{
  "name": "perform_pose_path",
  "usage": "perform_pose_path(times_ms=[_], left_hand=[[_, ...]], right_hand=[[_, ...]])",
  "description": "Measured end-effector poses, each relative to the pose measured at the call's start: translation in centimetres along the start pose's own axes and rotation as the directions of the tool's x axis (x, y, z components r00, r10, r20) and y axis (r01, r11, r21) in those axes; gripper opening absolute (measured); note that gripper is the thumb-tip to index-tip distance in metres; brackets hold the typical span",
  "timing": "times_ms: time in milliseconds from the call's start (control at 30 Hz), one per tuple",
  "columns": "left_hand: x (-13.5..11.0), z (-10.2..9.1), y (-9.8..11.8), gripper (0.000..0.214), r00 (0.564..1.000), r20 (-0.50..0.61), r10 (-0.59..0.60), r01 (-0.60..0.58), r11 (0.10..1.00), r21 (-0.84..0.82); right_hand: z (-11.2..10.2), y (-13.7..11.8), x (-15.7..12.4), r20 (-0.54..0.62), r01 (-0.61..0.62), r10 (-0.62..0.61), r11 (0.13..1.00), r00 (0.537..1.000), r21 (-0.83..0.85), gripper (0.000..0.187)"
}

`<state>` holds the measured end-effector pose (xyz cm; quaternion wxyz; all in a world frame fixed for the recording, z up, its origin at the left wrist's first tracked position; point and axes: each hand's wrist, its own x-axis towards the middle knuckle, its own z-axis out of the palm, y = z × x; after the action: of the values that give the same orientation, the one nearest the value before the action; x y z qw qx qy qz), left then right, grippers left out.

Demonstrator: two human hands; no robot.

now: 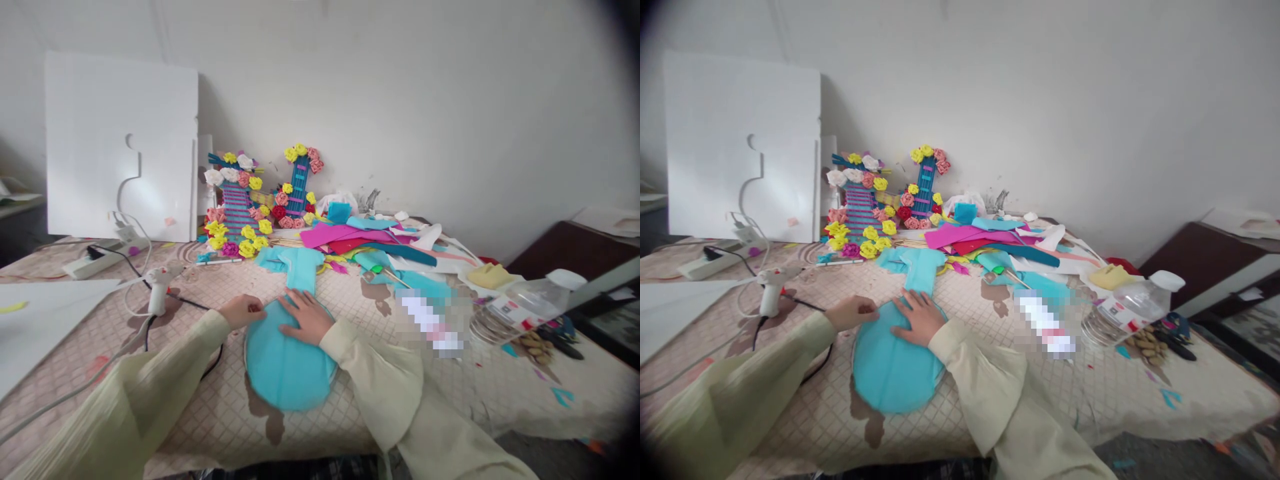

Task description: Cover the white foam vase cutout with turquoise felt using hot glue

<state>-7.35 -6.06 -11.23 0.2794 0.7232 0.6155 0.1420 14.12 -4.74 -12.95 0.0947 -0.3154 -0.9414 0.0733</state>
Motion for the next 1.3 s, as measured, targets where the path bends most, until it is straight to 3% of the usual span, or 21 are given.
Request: perform_pose_path(times_ms=[300, 667, 1000, 1300], left_hand=[[0.0, 0.0, -1.3, 0.031, 0.998, 0.023, -0.063, 0.065, 0.99, -0.125], [-0.7, 0.1, -1.7, 0.031, 0.978, 0.114, -0.175, 0.204, 0.913, -0.353], [-0.9, 0.3, -2.2, 0.038, 0.992, 0.082, -0.097, 0.119, 0.935, -0.335], [-1.5, 0.3, -1.5, 0.039, 1.0, -0.017, -0.012, 0.01, 0.988, -0.156]], right_hand=[[0.0, 0.1, 0.2, -0.01, 0.007, -0.007, 1.0, 1.0, 0.014, 0.07], [0.2, 0.0, 0.3, -0.008, 0.019, -0.019, 1.0, 1.0, 0.002, 0.07], [0.2, 0.0, 0.4, 0.017, 0.03, -0.03, 1.0, 0.999, 0.001, 0.07], [0.3, -0.1, 0.5, 0.016, 0.026, -0.026, 1.0, 1.0, -0.006, 0.07]])
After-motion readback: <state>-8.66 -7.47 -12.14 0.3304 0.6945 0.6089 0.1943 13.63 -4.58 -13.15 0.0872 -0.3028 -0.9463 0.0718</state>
